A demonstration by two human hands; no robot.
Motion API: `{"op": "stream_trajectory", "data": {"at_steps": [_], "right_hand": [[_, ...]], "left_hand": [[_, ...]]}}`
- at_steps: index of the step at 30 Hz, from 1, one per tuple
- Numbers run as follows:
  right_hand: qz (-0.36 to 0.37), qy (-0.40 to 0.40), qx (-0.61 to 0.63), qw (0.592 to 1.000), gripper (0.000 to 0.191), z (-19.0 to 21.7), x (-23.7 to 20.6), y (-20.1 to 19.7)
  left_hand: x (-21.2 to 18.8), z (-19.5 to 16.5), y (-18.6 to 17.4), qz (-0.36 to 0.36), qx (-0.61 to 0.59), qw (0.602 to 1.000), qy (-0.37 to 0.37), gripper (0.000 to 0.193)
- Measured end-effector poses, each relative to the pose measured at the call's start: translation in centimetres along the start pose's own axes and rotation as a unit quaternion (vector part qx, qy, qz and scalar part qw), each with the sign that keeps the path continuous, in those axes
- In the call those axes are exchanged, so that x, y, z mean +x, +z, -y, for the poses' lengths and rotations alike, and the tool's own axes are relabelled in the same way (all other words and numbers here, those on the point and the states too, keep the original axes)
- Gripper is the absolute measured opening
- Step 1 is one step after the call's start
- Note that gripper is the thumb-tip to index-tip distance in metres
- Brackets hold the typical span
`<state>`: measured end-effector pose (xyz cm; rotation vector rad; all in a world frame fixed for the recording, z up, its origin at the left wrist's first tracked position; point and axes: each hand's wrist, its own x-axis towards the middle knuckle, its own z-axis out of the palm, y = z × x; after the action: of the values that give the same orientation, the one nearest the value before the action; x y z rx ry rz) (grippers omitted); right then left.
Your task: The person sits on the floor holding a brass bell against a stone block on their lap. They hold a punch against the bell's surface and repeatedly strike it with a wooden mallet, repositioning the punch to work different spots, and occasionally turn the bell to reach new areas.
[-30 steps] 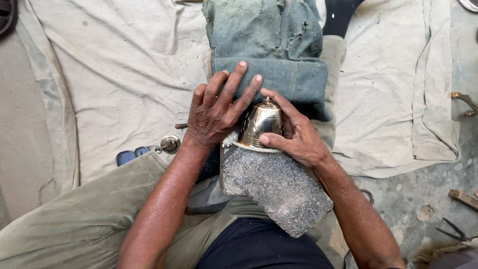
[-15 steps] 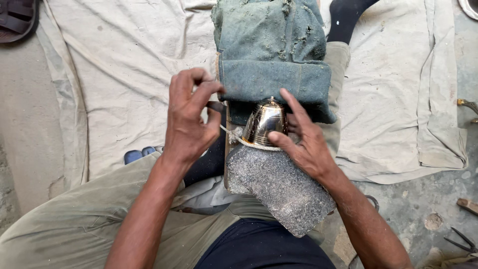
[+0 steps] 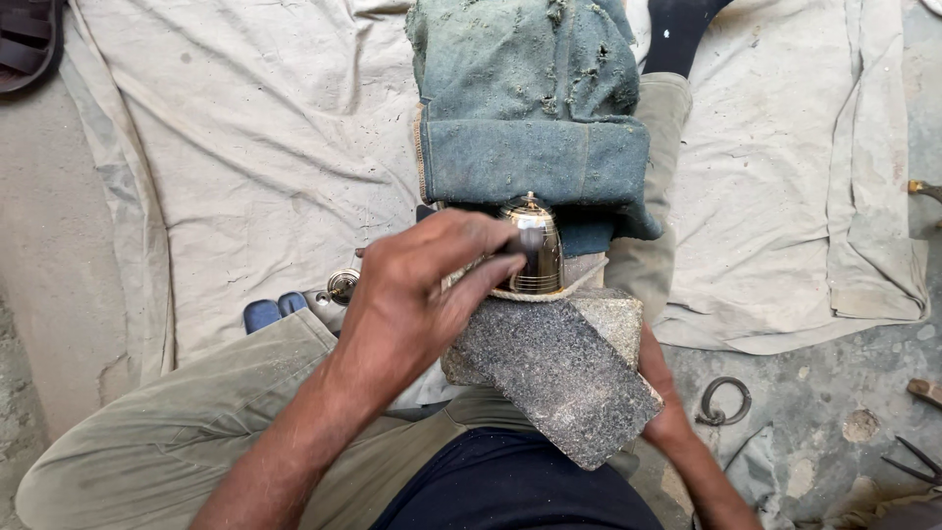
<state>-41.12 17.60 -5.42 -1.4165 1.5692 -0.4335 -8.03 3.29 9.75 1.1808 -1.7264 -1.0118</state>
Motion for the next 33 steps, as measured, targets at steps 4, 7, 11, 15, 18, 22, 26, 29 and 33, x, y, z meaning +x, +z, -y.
{"op": "stream_trajectory", "data": {"at_steps": [4,7,11,15,18,22,26,29,33], "right_hand": [[-0.023,-0.034,0.056,0.998,0.103,-1.0,-0.8,-0.1],[-0.093,0.096,0.260,0.956,0.100,-1.2,-1.6,-3.0],[-0.206,-0.074,0.408,0.887,0.086,-1.6,-2.1,-3.9],[-0.141,0.034,0.391,0.909,0.075,-2.5,0.3,-3.7],[-0.182,0.050,0.277,0.942,0.061,-2.3,3.3,-4.7],[-0.160,-0.029,0.208,0.965,0.047,0.5,6.2,-6.2],[-0.194,0.093,0.198,0.956,0.025,4.0,8.1,-7.0],[-0.160,0.058,0.185,0.968,0.023,5.2,8.9,-7.0],[-0.177,0.054,0.139,0.973,0.026,4.2,9.0,-6.5]], "left_hand": [[3.6,1.3,1.7,0.067,-0.140,0.975,-0.159,0.026],[5.6,2.4,2.6,0.099,-0.091,0.985,-0.110,0.032],[7.6,2.7,3.7,0.134,0.037,0.990,-0.028,0.036],[9.6,2.7,4.2,0.183,0.055,0.979,-0.072,0.044],[11.2,3.0,4.9,0.207,0.053,0.974,-0.074,0.050],[12.5,3.4,6.3,0.197,0.087,0.976,0.018,0.054],[13.8,3.4,7.8,0.331,0.164,0.928,-0.054,0.037],[14.1,3.1,8.1,0.291,0.173,0.938,0.068,0.025],[14.5,3.0,7.6,0.317,0.192,0.927,0.064,0.040]]}}
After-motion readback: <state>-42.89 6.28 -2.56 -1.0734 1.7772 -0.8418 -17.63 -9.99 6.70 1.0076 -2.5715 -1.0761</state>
